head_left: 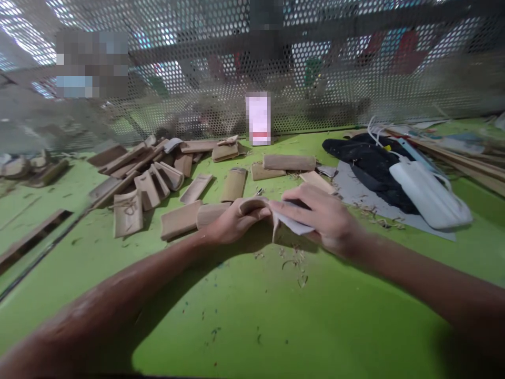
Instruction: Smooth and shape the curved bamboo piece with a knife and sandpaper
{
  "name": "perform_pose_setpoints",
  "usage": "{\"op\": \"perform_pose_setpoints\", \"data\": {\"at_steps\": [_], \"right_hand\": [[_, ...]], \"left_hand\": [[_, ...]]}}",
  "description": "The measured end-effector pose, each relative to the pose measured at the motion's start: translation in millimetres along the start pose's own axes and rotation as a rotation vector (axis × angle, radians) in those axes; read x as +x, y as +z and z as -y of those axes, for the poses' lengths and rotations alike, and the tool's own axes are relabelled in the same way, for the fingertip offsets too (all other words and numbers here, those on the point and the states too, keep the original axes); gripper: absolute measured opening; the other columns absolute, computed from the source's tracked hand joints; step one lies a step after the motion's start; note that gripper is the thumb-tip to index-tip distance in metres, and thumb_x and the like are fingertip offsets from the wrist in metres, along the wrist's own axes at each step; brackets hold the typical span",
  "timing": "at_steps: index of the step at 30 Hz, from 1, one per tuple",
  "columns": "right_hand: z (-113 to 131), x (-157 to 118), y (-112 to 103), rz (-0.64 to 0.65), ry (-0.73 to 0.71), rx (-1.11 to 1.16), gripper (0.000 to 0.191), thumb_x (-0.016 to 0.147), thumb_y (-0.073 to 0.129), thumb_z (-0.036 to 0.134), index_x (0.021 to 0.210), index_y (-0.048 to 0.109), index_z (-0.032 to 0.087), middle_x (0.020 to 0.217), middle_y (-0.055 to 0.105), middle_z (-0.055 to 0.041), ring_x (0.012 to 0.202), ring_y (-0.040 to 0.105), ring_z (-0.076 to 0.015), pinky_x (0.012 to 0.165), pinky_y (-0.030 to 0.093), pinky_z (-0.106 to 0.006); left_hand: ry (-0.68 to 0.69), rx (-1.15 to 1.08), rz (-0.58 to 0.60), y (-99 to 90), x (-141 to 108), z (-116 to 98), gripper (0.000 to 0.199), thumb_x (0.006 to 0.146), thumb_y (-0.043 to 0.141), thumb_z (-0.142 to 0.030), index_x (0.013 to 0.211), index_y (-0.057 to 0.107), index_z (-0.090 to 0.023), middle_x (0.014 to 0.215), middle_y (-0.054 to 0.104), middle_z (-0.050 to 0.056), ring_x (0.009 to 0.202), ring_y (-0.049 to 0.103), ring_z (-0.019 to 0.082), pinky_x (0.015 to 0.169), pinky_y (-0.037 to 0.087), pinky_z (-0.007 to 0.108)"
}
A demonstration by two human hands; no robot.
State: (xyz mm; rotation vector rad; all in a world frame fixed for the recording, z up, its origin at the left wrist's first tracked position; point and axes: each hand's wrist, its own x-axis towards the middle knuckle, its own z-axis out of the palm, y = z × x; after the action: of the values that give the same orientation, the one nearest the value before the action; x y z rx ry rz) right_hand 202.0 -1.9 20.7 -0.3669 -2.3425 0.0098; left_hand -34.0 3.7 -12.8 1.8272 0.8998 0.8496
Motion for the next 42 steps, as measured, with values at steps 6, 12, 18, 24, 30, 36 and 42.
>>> {"op": "perform_pose_setpoints", "data": {"at_steps": [6,12,18,24,30,36,42], "right_hand": [[4.7,-0.3,0.1,0.026,-0.02,-0.036,0.034,0.097,0.062,0.012,0.13,0.065,0.003,0.109,0.071,-0.0181,0.094,0.066,-0.0209,0.073,0.063,-0.035],[10.4,0.7,3.6,-0.001,0.027,-0.032,0.026,0.101,0.058,0.017,0.124,0.066,0.009,0.103,0.072,-0.0125,0.085,0.064,-0.016,0.067,0.063,-0.03],[10.4,2.7,0.7,-0.014,-0.024,-0.103,0.027,0.102,0.056,0.015,0.126,0.064,0.009,0.1,0.07,-0.0118,0.086,0.063,-0.017,0.066,0.062,-0.032],[8.6,3.6,0.7,0.003,-0.071,-0.112,0.023,0.099,0.06,0.016,0.121,0.066,0.01,0.099,0.068,-0.0123,0.088,0.062,-0.0195,0.068,0.061,-0.035],[3.1,0.9,-0.3,0.04,-0.049,-0.043,0.025,0.099,0.061,0.017,0.123,0.065,0.015,0.1,0.066,-0.0096,0.086,0.06,-0.0181,0.065,0.057,-0.032],[-21.5,15.5,-5.8,0.089,-0.1,-0.104,0.026,0.1,0.056,0.016,0.122,0.069,0.02,0.102,0.067,-0.0092,0.091,0.06,-0.0209,0.072,0.056,-0.036],[-30.6,29.3,-4.4,0.127,-0.143,-0.098,0.028,0.104,0.049,0.023,0.117,0.073,0.019,0.102,0.068,-0.0106,0.093,0.061,-0.0219,0.075,0.055,-0.037]], "left_hand": [[0.041,-0.001,0.033,-2.9,1.0,1.6,0.028,0.097,0.061,-0.043,0.093,0.075,-0.019,0.09,0.072,0.006,0.087,0.064,0.02,0.084,0.055,0.034],[0.025,0.004,0.035,-2.7,0.7,1.6,0.03,0.095,0.064,-0.047,0.095,0.075,-0.019,0.094,0.074,0.008,0.089,0.065,0.022,0.083,0.055,0.034],[0.049,0.026,0.009,-1.9,0.5,7.3,0.032,0.096,0.062,-0.048,0.098,0.075,-0.018,0.096,0.074,0.008,0.09,0.065,0.021,0.085,0.055,0.033],[0.014,0.015,-0.005,-3.3,2.7,3.4,0.035,0.094,0.064,-0.053,0.095,0.074,-0.019,0.095,0.073,0.008,0.093,0.065,0.021,0.087,0.055,0.034],[0.017,-0.02,0.05,-3.3,2.8,3.9,0.029,0.096,0.063,-0.048,0.096,0.073,-0.022,0.098,0.072,0.006,0.095,0.065,0.021,0.088,0.054,0.033],[0.021,0.022,0.022,-4.7,2.3,8.7,0.031,0.097,0.061,-0.045,0.105,0.073,-0.018,0.103,0.073,0.007,0.096,0.064,0.021,0.088,0.054,0.032],[-0.011,0.057,0.029,-6.0,0.6,3.3,0.035,0.097,0.06,-0.049,0.092,0.073,-0.017,0.09,0.073,0.005,0.084,0.064,0.019,0.08,0.054,0.03]]}}
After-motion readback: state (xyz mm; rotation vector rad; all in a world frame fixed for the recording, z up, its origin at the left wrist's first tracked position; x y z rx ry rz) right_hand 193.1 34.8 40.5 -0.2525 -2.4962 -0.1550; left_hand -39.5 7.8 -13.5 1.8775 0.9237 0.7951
